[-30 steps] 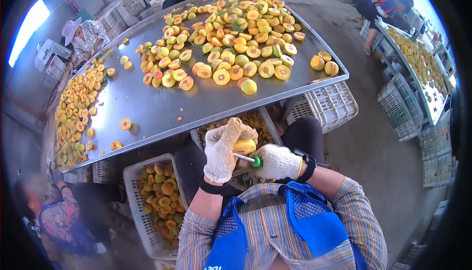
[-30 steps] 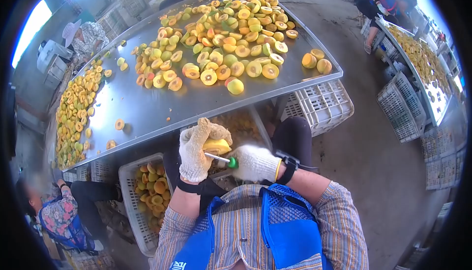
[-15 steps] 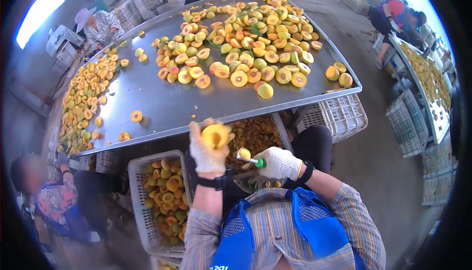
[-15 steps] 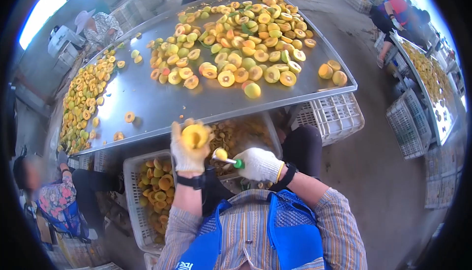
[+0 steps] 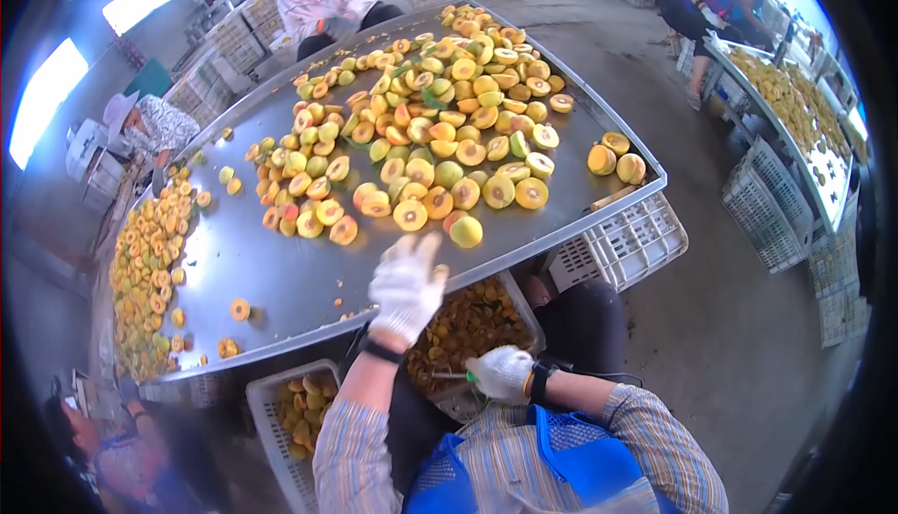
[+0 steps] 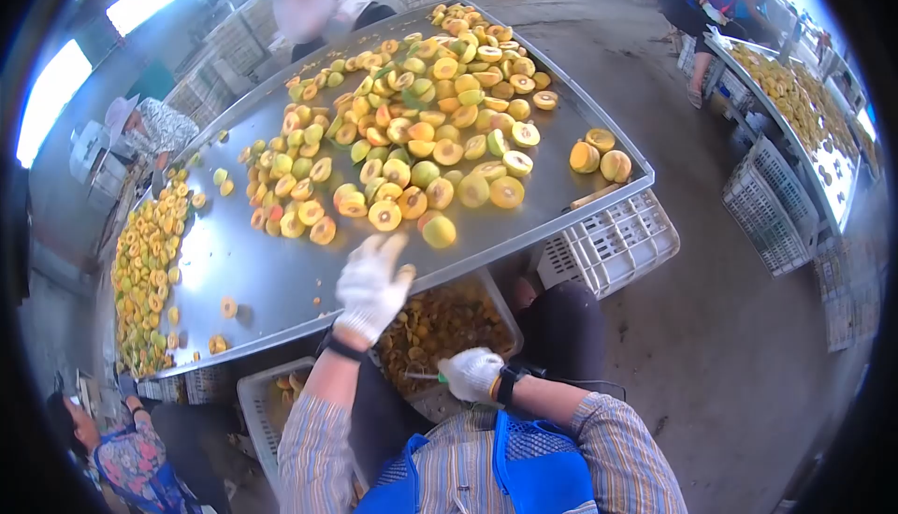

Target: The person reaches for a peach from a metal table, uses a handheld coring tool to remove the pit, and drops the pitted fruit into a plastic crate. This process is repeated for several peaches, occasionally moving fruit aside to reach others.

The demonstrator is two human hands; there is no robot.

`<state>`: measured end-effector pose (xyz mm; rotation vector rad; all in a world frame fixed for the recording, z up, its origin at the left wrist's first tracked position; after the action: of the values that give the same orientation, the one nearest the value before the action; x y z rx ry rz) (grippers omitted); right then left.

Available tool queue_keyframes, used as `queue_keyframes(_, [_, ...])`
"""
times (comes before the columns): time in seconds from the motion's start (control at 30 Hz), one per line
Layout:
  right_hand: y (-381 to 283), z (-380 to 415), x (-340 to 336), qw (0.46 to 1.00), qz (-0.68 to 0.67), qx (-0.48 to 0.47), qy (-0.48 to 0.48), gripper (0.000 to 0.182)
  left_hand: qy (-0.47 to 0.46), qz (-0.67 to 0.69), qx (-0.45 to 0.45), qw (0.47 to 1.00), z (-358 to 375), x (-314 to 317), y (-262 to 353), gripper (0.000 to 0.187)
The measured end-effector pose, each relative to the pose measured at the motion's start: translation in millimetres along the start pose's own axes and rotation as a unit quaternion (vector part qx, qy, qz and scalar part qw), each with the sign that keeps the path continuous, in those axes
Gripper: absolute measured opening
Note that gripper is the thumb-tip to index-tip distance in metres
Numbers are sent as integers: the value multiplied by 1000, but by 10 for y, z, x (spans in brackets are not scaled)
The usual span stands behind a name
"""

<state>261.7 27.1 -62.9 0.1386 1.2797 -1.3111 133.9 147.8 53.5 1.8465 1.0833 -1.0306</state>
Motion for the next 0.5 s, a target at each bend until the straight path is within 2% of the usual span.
queue_keyframes(0.03, [17,-4,22,1000,8,-8,-23,22,-99,-29,17,994,-232,203,127,47])
queue_keyframes(0.07, [-29,-1,-2,997,32,6,-64,22,-106,-57,106,987,-390,580,125,39])
queue_keyframes(0.1, [-28,10,19,997,42,-10,-71,23,-72,-108,211,969,-479,741,198,38])
queue_keyframes(0.17, [-1,0,100,995,39,-44,-76,23,-216,-136,256,933,-620,1009,221,36])
queue_keyframes(0.2, [44,-4,145,996,38,-42,-75,23,-291,-153,225,917,-696,973,269,35])
queue_keyframes(0.23, [65,-13,172,996,30,-56,-56,25,-292,-153,225,917,-715,889,309,35])
queue_keyframes(0.3, [24,15,90,996,18,-78,-35,28,-338,-107,158,921,-707,761,243,43])
queue_keyframes(0.33, [-44,109,-174,998,-27,-56,12,27,-269,25,99,958,-649,648,133,44])
queue_keyframes(0.37, [-91,181,-411,995,-72,-34,59,27,-174,202,94,959,-558,483,1,42])
queue_keyframes(0.4, [-90,223,-558,991,-90,-25,91,32,-201,390,-52,897,-455,424,-126,41])
queue_keyframes(0.43, [-68,242,-625,980,-124,-13,156,35,-210,556,-196,780,-328,347,-209,40])
queue_keyframes(0.47, [-46,268,-681,976,-146,7,159,38,-176,655,-236,696,-213,192,-244,38])
queue_keyframes(0.5, [-60,315,-802,972,-167,28,162,40,-158,710,-255,637,-97,-53,-151,35])
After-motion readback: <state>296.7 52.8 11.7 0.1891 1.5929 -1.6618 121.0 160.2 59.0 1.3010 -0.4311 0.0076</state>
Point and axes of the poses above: each hand's wrist, its own z-axis away from the middle knuckle, its own x-axis out of the palm, y = z × x, the point moved 4 cm from there along -z, towards the middle knuckle, and after that the axes turned 3 degrees about y, right-handed, at the moved point
